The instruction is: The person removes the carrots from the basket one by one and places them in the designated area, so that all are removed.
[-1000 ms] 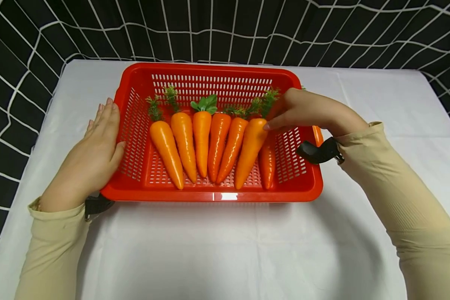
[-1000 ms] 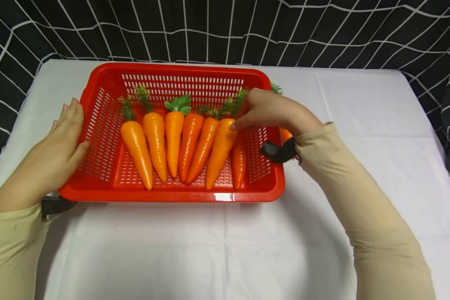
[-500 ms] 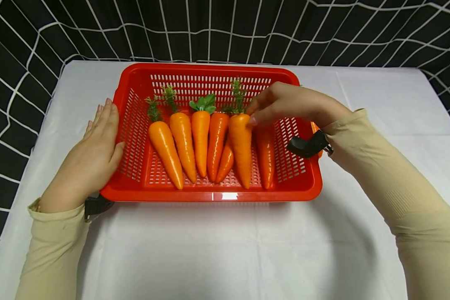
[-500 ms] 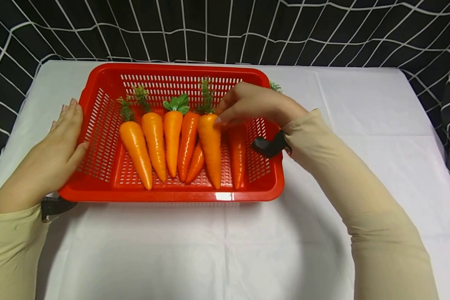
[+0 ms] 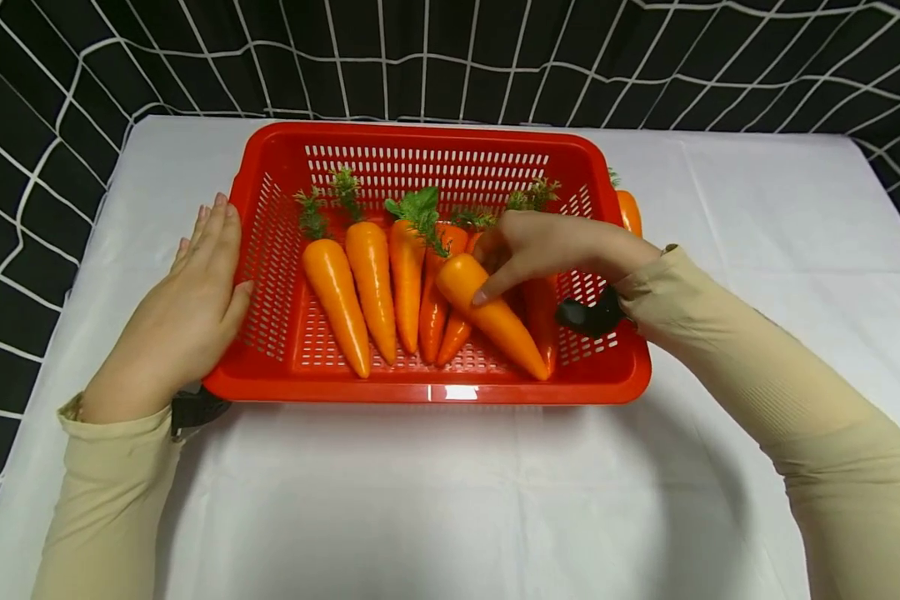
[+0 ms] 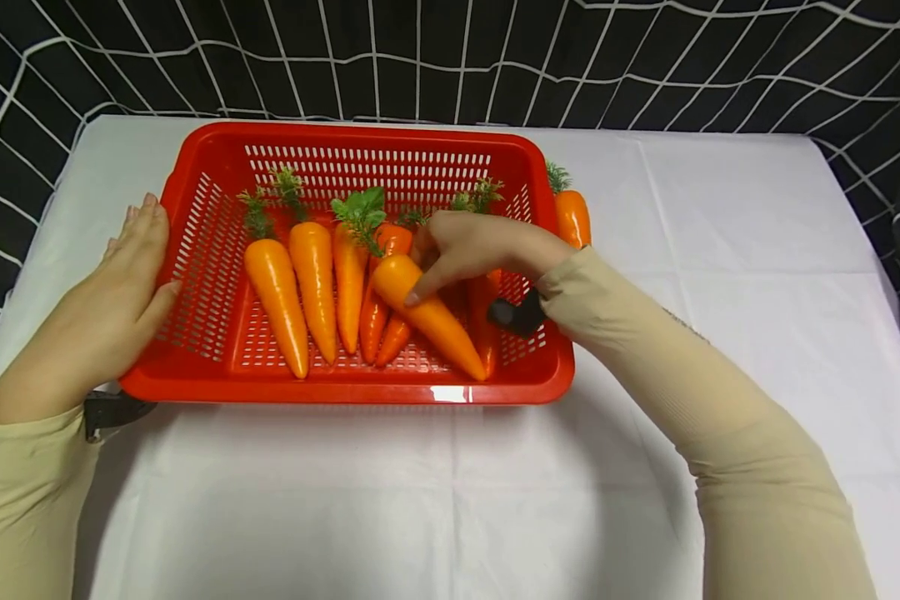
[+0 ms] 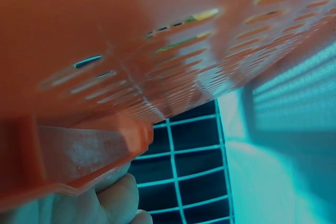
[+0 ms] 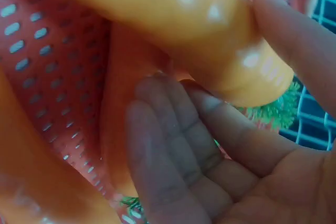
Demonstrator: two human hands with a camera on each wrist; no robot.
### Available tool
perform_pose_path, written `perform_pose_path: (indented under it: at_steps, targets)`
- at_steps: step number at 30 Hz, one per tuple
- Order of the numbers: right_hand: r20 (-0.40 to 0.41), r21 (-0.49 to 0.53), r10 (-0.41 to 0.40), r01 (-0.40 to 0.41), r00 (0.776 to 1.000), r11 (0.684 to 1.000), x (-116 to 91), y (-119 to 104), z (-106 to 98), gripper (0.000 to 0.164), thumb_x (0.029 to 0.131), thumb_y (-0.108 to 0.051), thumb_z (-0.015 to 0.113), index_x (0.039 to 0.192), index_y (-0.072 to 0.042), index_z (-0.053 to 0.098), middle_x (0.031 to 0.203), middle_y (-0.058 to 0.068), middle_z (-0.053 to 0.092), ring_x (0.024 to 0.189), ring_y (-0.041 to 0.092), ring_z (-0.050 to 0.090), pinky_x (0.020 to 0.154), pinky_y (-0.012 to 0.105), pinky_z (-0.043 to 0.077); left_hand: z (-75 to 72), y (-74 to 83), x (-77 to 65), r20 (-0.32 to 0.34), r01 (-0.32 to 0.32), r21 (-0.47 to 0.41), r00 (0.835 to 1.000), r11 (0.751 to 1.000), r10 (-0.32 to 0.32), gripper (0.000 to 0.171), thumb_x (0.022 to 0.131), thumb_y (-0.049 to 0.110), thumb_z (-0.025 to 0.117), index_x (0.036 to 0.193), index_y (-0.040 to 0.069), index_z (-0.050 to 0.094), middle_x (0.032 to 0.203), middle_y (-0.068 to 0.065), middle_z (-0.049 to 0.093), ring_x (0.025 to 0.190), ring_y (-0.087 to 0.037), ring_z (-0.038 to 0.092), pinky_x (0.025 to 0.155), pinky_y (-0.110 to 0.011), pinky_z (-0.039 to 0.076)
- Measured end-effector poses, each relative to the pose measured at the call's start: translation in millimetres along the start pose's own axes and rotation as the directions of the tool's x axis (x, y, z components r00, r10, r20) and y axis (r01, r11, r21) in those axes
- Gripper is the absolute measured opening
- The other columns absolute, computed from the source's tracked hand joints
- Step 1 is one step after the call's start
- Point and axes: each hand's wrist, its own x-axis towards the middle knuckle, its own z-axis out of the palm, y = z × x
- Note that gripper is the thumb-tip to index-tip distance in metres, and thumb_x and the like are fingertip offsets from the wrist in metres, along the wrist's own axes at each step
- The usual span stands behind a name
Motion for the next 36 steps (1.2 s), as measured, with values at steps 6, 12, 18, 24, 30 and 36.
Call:
perform_pose_path:
  at_steps: [6, 12, 18, 24, 30, 36]
  targets:
    - [0.159, -0.110, -0.053, 0.071, 0.986, 0.991, -1, -4, 14, 0.027, 0.080, -0.028, 0.075, 0.089, -0.004, 0.067, 0.073, 0.000, 0.060, 0.066, 0.012, 0.050, 0.063, 0.025, 0.042, -0.1, -0.9, -1.1, -0.005, -0.004, -0.001, 1.000, 1.000, 0.004, 0.065, 0.096, 0.012, 0.041, 0.148, -0.006, 0.007, 0.156, -0.019, 0.001, 0.143, -0.028, -0.001, 0.112, -0.051, 0.008]
    - [0.360, 0.026, -0.095, 0.092, 0.928, 0.995, -2, -1, 25, 0.018, 0.082, -0.017, 0.073, 0.086, -0.003, 0.062, 0.070, -0.003, 0.054, 0.062, 0.009, 0.047, 0.060, 0.022, 0.041, -0.1, -1.8, -1.2, -0.009, -0.006, 0.002, 1.000, 1.000, 0.006, 0.065, 0.096, 0.012, 0.041, 0.148, -0.006, 0.007, 0.156, -0.018, 0.000, 0.143, -0.027, -0.002, 0.112, -0.051, 0.008]
    - [0.440, 0.027, -0.176, 0.183, 0.881, 0.983, -2, 0, 29, 0.018, 0.080, -0.010, 0.073, 0.090, -0.003, 0.060, 0.075, -0.003, 0.054, 0.067, 0.010, 0.047, 0.065, 0.024, 0.042, 0.0, -2.3, -1.6, -0.008, 0.000, -0.004, 1.000, 1.000, 0.000, 0.065, 0.096, 0.012, 0.042, 0.148, -0.006, 0.007, 0.156, -0.018, 0.000, 0.143, -0.027, -0.002, 0.112, -0.050, 0.007]
    - [0.408, 0.090, -0.232, 0.214, 0.883, 0.973, -12, -3, 28, 0.017, 0.081, -0.013, 0.073, 0.087, -0.005, 0.060, 0.071, -0.004, 0.052, 0.063, 0.009, 0.046, 0.061, 0.023, 0.040, 0.7, -0.9, -1.0, -0.003, 0.006, -0.005, 1.000, 1.000, -0.006, 0.065, 0.096, 0.012, 0.041, 0.148, -0.005, 0.007, 0.156, -0.018, 0.000, 0.143, -0.027, -0.002, 0.112, -0.050, 0.007]
    - [0.315, 0.096, -0.241, 0.222, 0.918, 0.970, -33, -9, 24, 0.019, 0.079, -0.013, 0.075, 0.089, -0.006, 0.060, 0.071, -0.003, 0.053, 0.068, 0.010, 0.051, 0.067, 0.024, 0.046, 1.7, -0.3, 0.7, -0.004, -0.003, -0.006, 1.000, 1.000, 0.003, 0.065, 0.095, 0.011, 0.042, 0.148, -0.006, 0.008, 0.156, -0.019, 0.001, 0.143, -0.029, -0.001, 0.112, -0.051, 0.007]
    - [0.222, 0.090, -0.200, 0.184, 0.954, 0.979, -53, -13, 16, 0.028, 0.079, -0.018, 0.077, 0.102, -0.008, 0.066, 0.088, -0.001, 0.063, 0.087, 0.015, 0.060, 0.081, 0.031, 0.051, 0.9, 0.7, 0.0, -0.007, 0.007, -0.002, 1.000, 1.000, -0.007, 0.066, 0.095, 0.012, 0.043, 0.148, -0.005, 0.008, 0.156, -0.018, 0.001, 0.143, -0.027, -0.001, 0.112, -0.051, 0.008]
